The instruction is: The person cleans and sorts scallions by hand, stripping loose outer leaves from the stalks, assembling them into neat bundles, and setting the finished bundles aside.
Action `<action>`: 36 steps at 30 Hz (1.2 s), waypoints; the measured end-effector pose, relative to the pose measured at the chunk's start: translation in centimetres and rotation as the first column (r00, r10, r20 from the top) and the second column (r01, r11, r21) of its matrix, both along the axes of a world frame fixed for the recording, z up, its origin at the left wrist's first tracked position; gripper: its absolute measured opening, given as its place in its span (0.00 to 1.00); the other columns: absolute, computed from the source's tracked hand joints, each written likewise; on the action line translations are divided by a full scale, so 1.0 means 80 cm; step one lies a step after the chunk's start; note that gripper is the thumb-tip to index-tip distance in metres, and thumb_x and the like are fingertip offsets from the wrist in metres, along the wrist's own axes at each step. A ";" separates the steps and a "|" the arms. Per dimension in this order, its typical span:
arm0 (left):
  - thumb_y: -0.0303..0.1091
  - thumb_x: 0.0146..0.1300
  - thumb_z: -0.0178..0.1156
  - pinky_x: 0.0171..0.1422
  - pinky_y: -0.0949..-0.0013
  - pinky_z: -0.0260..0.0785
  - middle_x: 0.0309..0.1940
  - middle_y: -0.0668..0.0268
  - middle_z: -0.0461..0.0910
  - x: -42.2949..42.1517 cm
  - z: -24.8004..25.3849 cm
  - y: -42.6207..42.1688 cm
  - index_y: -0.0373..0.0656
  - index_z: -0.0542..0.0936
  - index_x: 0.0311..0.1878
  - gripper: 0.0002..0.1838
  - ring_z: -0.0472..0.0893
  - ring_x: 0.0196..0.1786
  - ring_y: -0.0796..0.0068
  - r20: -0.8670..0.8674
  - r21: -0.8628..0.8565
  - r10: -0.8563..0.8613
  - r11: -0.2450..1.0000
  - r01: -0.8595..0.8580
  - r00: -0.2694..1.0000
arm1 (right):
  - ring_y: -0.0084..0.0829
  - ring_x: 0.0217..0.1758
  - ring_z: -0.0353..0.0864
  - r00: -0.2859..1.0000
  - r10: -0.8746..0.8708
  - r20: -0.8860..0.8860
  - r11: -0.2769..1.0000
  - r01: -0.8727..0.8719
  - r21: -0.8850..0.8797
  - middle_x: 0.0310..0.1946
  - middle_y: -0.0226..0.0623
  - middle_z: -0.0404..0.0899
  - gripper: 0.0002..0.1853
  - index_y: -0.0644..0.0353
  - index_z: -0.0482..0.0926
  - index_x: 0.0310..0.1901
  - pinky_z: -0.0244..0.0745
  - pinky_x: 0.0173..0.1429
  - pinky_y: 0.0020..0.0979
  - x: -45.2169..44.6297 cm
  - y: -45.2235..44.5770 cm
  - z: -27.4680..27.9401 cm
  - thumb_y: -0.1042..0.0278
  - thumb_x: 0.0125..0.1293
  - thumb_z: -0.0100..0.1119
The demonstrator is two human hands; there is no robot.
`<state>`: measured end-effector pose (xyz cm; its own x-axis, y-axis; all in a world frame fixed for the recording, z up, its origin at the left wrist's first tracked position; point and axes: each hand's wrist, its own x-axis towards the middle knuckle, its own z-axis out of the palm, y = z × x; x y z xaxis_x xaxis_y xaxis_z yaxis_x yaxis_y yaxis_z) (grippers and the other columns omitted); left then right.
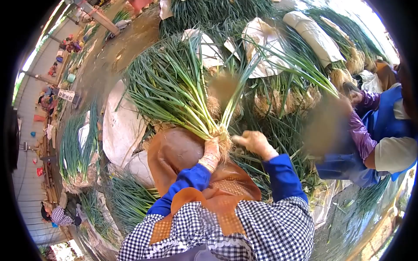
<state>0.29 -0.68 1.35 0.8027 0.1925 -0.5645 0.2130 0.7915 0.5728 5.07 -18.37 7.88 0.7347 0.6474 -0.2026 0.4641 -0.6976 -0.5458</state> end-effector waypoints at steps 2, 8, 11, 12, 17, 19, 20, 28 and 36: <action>0.21 0.51 0.61 0.31 0.73 0.73 0.30 0.67 0.79 0.004 -0.005 -0.003 0.40 0.78 0.39 0.10 0.78 0.28 0.73 0.096 0.215 -0.004 0.976 -0.017 0.995 | 0.40 0.29 0.78 0.934 0.066 0.350 0.998 -0.069 -0.004 0.27 0.36 0.75 0.11 0.40 0.77 0.46 0.73 0.33 0.37 0.021 0.024 -0.017 0.60 0.63 0.49; 0.23 0.52 0.60 0.32 0.71 0.73 0.29 0.68 0.78 -0.002 0.014 0.001 0.38 0.79 0.39 0.10 0.77 0.28 0.74 0.049 0.209 0.042 0.976 -0.052 0.998 | 0.38 0.31 0.80 0.933 0.117 0.340 0.964 -0.190 0.188 0.29 0.35 0.79 0.10 0.53 0.80 0.37 0.75 0.35 0.34 0.018 0.061 -0.012 0.60 0.63 0.50; 0.23 0.53 0.60 0.31 0.71 0.73 0.29 0.67 0.79 -0.004 -0.008 0.004 0.38 0.79 0.40 0.10 0.78 0.28 0.73 -0.024 0.179 0.048 0.983 -0.043 0.999 | 0.29 0.29 0.78 0.843 0.109 -0.526 0.906 0.133 0.402 0.24 0.40 0.78 0.14 0.56 0.80 0.34 0.74 0.36 0.31 -0.025 0.050 0.025 0.54 0.66 0.51; 0.23 0.54 0.59 0.31 0.70 0.73 0.29 0.66 0.79 0.003 -0.015 0.007 0.38 0.79 0.41 0.10 0.78 0.28 0.73 -0.069 0.185 0.033 0.983 -0.020 0.997 | 0.25 0.29 0.76 0.891 0.254 -0.376 0.893 -0.067 0.445 0.24 0.40 0.78 0.18 0.58 0.80 0.34 0.73 0.38 0.29 -0.049 0.044 0.038 0.51 0.66 0.50; 0.19 0.54 0.54 0.30 0.71 0.74 0.30 0.65 0.79 0.005 -0.024 0.009 0.39 0.77 0.44 0.13 0.79 0.28 0.71 0.010 0.014 0.006 1.000 -0.006 1.000 | 0.30 0.40 0.81 0.905 0.142 -0.401 0.982 -0.181 -0.060 0.29 0.42 0.81 0.21 0.58 0.81 0.34 0.75 0.42 0.30 -0.028 -0.036 -0.024 0.46 0.64 0.51; 0.19 0.54 0.54 0.30 0.71 0.74 0.30 0.65 0.79 0.006 -0.004 0.007 0.39 0.77 0.45 0.14 0.79 0.27 0.71 -0.031 0.043 -0.052 0.998 0.053 0.998 | 0.39 0.51 0.78 0.990 -0.075 -0.115 0.997 0.072 -0.036 0.53 0.47 0.73 0.34 0.61 0.67 0.59 0.74 0.50 0.31 0.002 -0.039 -0.054 0.39 0.63 0.44; 0.19 0.54 0.54 0.28 0.70 0.74 0.30 0.65 0.79 0.002 0.011 0.001 0.39 0.77 0.44 0.14 0.78 0.26 0.71 0.057 -0.021 -0.021 1.000 0.022 0.998 | 0.38 0.52 0.77 0.761 -0.223 -0.609 0.868 0.439 0.231 0.55 0.45 0.71 0.33 0.61 0.65 0.61 0.73 0.51 0.30 0.016 -0.030 -0.068 0.41 0.65 0.44; 0.19 0.49 0.61 0.40 0.71 0.73 0.32 0.66 0.78 -0.031 0.065 0.062 0.35 0.77 0.43 0.15 0.78 0.34 0.74 0.003 0.406 -0.372 0.849 0.339 0.928 | 0.23 0.45 0.75 0.610 0.272 -0.744 0.419 0.621 0.662 0.45 0.31 0.75 0.21 0.63 0.66 0.57 0.71 0.49 0.29 0.005 0.135 0.011 0.59 0.68 0.50; 0.26 0.43 0.62 0.40 0.70 0.70 0.31 0.64 0.80 -0.065 0.085 0.122 0.35 0.78 0.40 0.16 0.77 0.33 0.72 -0.065 0.688 -0.517 0.596 0.413 0.854 | 0.30 0.24 0.76 0.905 -0.082 0.418 0.928 -0.083 0.362 0.25 0.31 0.77 0.13 0.52 0.78 0.40 0.75 0.31 0.31 0.063 0.153 0.094 0.54 0.59 0.59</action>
